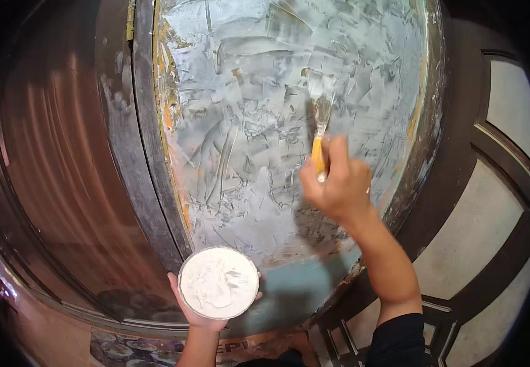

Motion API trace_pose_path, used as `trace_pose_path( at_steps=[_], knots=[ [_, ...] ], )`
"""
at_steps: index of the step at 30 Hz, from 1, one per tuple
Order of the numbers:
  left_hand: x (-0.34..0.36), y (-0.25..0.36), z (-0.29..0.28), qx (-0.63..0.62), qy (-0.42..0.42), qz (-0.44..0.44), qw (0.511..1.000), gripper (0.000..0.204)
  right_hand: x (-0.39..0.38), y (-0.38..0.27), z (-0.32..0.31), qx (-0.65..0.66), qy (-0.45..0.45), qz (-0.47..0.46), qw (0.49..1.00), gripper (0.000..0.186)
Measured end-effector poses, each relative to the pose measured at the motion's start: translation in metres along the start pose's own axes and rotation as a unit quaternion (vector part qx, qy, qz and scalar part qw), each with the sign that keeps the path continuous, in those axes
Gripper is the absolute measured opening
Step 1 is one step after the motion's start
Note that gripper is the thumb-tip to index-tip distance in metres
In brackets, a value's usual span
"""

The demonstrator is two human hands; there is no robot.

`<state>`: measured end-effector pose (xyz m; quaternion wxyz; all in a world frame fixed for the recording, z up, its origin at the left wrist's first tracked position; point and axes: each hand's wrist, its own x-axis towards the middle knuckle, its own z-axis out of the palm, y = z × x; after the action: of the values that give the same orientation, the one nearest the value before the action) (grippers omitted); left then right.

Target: Apply plaster to a wall using a putty knife and a bowl of compound.

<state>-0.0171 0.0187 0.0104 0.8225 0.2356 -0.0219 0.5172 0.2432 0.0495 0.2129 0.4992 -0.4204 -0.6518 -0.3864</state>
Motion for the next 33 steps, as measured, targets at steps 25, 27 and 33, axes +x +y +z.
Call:
trace_pose_path(
  at_steps=[25, 27, 33],
  knots=[
    [-0.004, 0.002, 0.0, 0.042, 0.002, -0.005, 0.999, 0.113, -0.041, -0.004, 0.022, -0.058, -0.114, -0.011, 0.992, 0.031],
    [-0.003, 0.005, -0.002, 0.043, -0.007, -0.008, 0.999, 0.113, -0.029, -0.003, 0.017, -0.046, -0.053, -0.018, 0.997, 0.027],
    [0.002, 0.001, 0.002, -0.013, -0.013, -0.01, 1.0, 0.113, 0.027, 0.007, 0.014, -0.079, -0.036, 0.013, 0.996, 0.024]
  ],
)
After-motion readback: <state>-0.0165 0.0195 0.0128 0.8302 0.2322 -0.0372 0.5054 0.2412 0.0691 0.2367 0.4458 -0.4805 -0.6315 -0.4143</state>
